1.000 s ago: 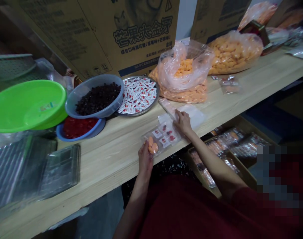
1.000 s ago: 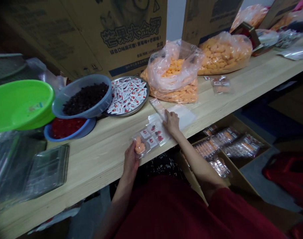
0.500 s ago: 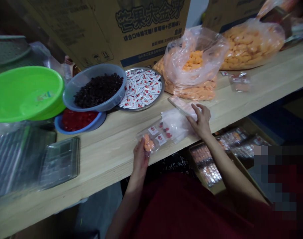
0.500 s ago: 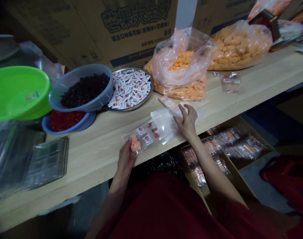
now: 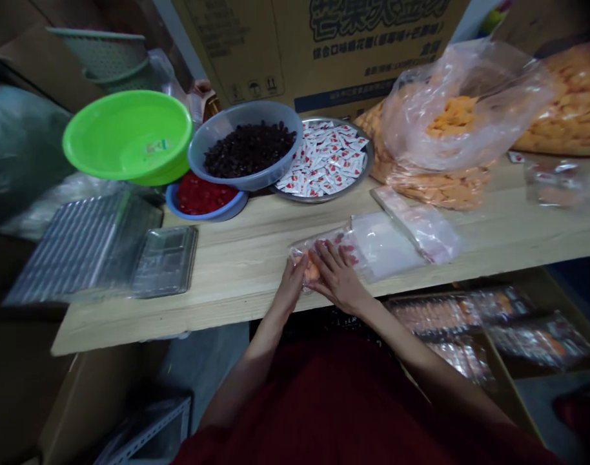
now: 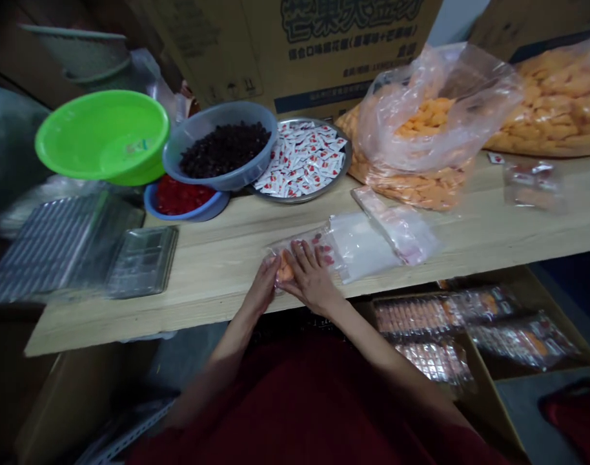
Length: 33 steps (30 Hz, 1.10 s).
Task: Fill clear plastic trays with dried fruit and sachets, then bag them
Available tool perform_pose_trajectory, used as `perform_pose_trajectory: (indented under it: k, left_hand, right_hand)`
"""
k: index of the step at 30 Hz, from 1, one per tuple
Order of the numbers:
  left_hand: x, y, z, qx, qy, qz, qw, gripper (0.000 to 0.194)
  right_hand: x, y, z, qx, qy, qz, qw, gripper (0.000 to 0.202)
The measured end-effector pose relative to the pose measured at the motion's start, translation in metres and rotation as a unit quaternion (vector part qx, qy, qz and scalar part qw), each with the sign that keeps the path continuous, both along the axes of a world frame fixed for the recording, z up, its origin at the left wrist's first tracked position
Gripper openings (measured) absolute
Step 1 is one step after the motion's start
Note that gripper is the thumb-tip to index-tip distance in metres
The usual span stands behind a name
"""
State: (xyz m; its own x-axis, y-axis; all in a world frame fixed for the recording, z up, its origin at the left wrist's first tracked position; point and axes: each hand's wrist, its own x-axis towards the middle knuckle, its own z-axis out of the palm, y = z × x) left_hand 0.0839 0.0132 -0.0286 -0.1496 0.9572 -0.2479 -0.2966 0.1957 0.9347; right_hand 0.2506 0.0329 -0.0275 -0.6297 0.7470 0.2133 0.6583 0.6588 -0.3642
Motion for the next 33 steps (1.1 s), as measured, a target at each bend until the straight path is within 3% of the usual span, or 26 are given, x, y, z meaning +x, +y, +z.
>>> perform_pose_trajectory:
  k: [2, 4, 7, 10, 12, 16, 19, 22, 25, 27, 30, 33]
  left_hand:
    - [-0.018, -0.004, 0.000, 0.023, 0.140, 0.033, 0.989, 0.053]
    - [-0.040, -0.009, 0.002, 0.041, 0.315, 0.070, 0.946, 0.055]
    - [-0.067, -0.018, 0.009, 0.028, 0.457, 0.034, 0.889, 0.042]
    - [-0.076, -0.023, 0.015, -0.036, 0.489, -0.044, 0.870, 0.035]
    - [-0.074, -0.023, 0.018, -0.055, 0.515, -0.069, 0.853, 0.035]
    - [-0.066, -0.016, 0.020, -0.011, 0.530, -0.114, 0.840, 0.035]
    - [-0.065, -0.015, 0.020, 0.025, 0.530, -0.133, 0.837, 0.033]
    - [-0.070, -0.021, 0.020, 0.039, 0.479, -0.143, 0.865, 0.035]
    - [-0.083, -0.030, 0.021, 0.037, 0.425, -0.144, 0.893, 0.040]
    - [-0.093, -0.034, 0.022, 0.031, 0.420, -0.107, 0.901, 0.037]
    - [-0.104, -0.034, 0.024, 0.042, 0.452, -0.013, 0.891, 0.028]
    - [-0.109, -0.028, 0.023, 0.058, 0.472, -0.028, 0.879, 0.026]
  right_hand:
    - [-0.005, -0.005, 0.000, -0.016, 0.017, 0.019, 1.000, 0.082]
    - [-0.009, -0.008, -0.002, -0.029, 0.028, 0.032, 0.999, 0.082]
    - [-0.013, -0.010, -0.011, -0.025, 0.028, 0.038, 0.999, 0.076]
    - [-0.017, -0.012, -0.017, -0.010, 0.016, 0.043, 0.999, 0.074]
    - [-0.020, -0.015, -0.018, 0.002, 0.004, 0.050, 0.999, 0.082]
    - [-0.028, -0.018, -0.020, 0.029, -0.016, 0.065, 0.997, 0.106]
    - [-0.034, -0.018, -0.022, 0.045, -0.015, 0.066, 0.997, 0.097]
    - [-0.040, -0.021, -0.025, 0.055, 0.001, 0.088, 0.995, 0.080]
    - [-0.043, -0.027, -0.030, 0.067, 0.025, 0.118, 0.991, 0.062]
    - [-0.043, -0.031, -0.033, 0.074, 0.035, 0.136, 0.987, 0.053]
    - [-0.042, -0.038, -0.034, 0.078, 0.047, 0.163, 0.982, 0.047]
    - [-0.045, -0.045, -0.034, 0.075, 0.072, 0.157, 0.982, 0.045]
